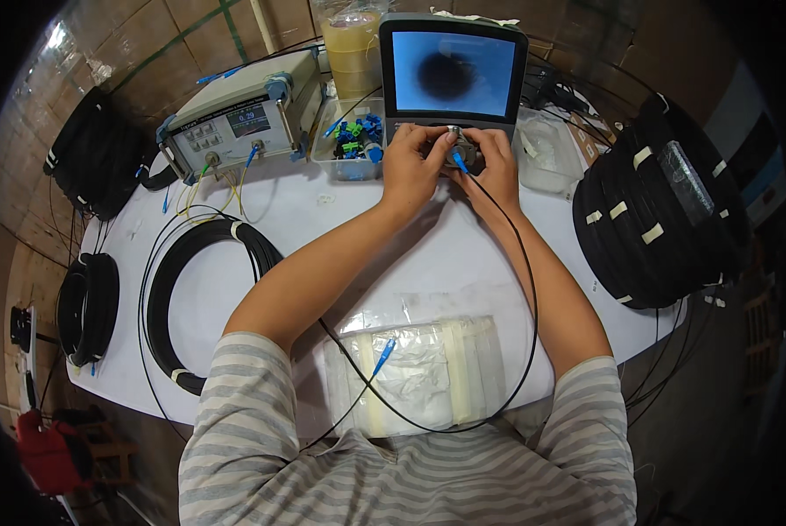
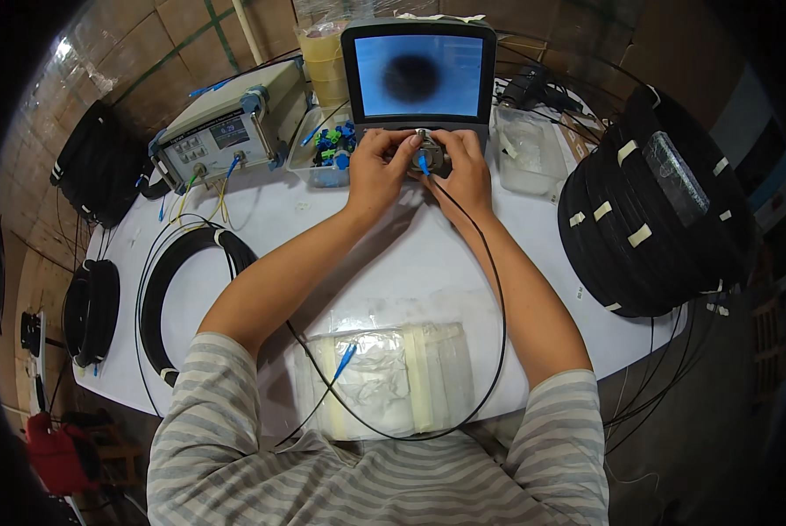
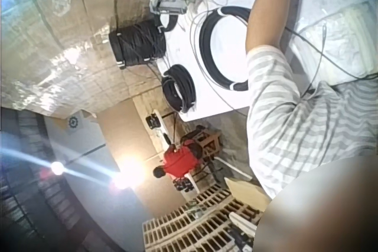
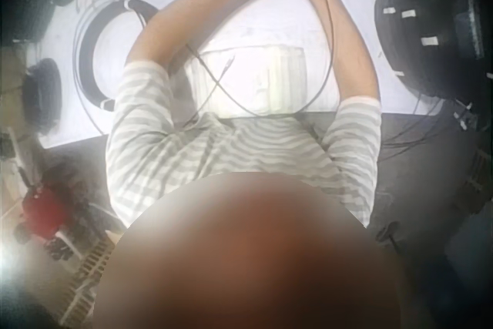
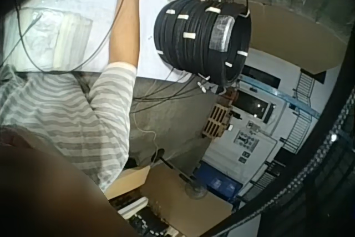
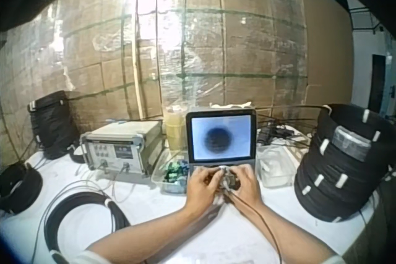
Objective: The recorder cleans the end face of a fiber optic connector and uses a fiber scope to inspect it on a monitor.
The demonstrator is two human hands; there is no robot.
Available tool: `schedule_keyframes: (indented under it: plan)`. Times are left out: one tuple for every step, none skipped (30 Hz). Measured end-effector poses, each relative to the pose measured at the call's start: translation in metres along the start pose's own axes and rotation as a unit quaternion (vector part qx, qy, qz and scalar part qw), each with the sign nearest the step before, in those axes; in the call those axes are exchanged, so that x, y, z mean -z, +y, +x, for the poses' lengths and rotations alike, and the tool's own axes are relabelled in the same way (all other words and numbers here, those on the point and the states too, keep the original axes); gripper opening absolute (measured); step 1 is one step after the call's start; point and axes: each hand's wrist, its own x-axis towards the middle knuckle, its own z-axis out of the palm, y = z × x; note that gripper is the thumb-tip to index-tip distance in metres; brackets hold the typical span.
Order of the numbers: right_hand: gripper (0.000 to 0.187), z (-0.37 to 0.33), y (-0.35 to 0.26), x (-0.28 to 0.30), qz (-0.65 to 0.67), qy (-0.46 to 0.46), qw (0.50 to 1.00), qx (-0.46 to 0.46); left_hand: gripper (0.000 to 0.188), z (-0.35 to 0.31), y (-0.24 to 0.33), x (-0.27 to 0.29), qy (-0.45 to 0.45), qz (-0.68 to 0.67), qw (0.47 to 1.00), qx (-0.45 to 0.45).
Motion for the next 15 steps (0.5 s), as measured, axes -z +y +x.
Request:
schedule_keyframes:
  plan:
    - [0.055, 0.001, 0.001, 0.0, 0.02, -0.01, 1.0, -0.009, 0.023, -0.001, 0.0, 0.0, -0.001, 0.001, 1.0, 0.001]
    - [0.055, 0.002, 0.001, 0.001, 0.039, -0.021, 0.999, -0.015, 0.024, -0.001, 0.0, 0.0, 0.004, -0.001, 1.0, -0.003]
    - [0.055, 0.003, 0.004, 0.001, 0.039, -0.021, 0.999, -0.015, 0.024, -0.002, -0.001, 0.0, 0.01, -0.003, 1.0, -0.006]
    - [0.056, 0.004, 0.008, 0.0, 0.101, -0.037, 0.993, -0.039, 0.024, -0.003, -0.001, 0.0, 0.01, -0.004, 1.0, -0.006]
    - [0.057, 0.004, 0.012, 0.0, 0.163, -0.052, 0.983, -0.064, 0.023, -0.003, -0.001, -0.002, 0.014, -0.009, 1.0, -0.003]
    - [0.057, 0.005, 0.015, 0.0, 0.163, -0.052, 0.983, -0.064, 0.021, -0.003, -0.001, -0.004, 0.018, -0.015, 1.0, 0.0]
    - [0.059, 0.004, 0.018, 0.0, 0.171, -0.063, 0.98, -0.077, 0.021, -0.003, -0.002, -0.005, 0.018, -0.015, 1.0, 0.0]
    - [0.061, 0.005, 0.018, -0.001, 0.181, -0.076, 0.977, -0.089, 0.023, -0.003, -0.004, -0.003, 0.02, -0.015, 1.0, -0.003]
    - [0.061, 0.005, 0.019, 0.0, 0.181, -0.077, 0.976, -0.089, 0.026, -0.004, -0.005, -0.002, 0.022, -0.016, 1.0, -0.005]
    - [0.062, 0.006, 0.021, 0.003, 0.177, -0.106, 0.972, -0.116, 0.026, -0.004, -0.007, -0.003, 0.022, -0.015, 1.0, -0.004]
    - [0.063, 0.007, 0.019, 0.005, 0.173, -0.135, 0.965, -0.144, 0.026, -0.005, -0.009, -0.003, 0.025, -0.027, 0.999, 0.0]
    - [0.063, 0.009, 0.017, 0.006, 0.174, -0.135, 0.965, -0.145, 0.026, -0.005, -0.011, -0.003, 0.027, -0.038, 0.999, 0.004]
    - [0.064, 0.011, 0.016, 0.008, 0.175, -0.145, 0.963, -0.143, 0.026, -0.004, -0.013, -0.003, 0.027, -0.037, 0.999, 0.005]
    - [0.064, 0.012, 0.016, 0.011, 0.176, -0.155, 0.962, -0.142, 0.026, -0.004, -0.014, -0.003, 0.023, -0.035, 0.999, 0.015]
    - [0.064, 0.011, 0.018, 0.01, 0.176, -0.156, 0.961, -0.144, 0.025, -0.003, -0.016, -0.004, 0.02, -0.033, 0.999, 0.026]
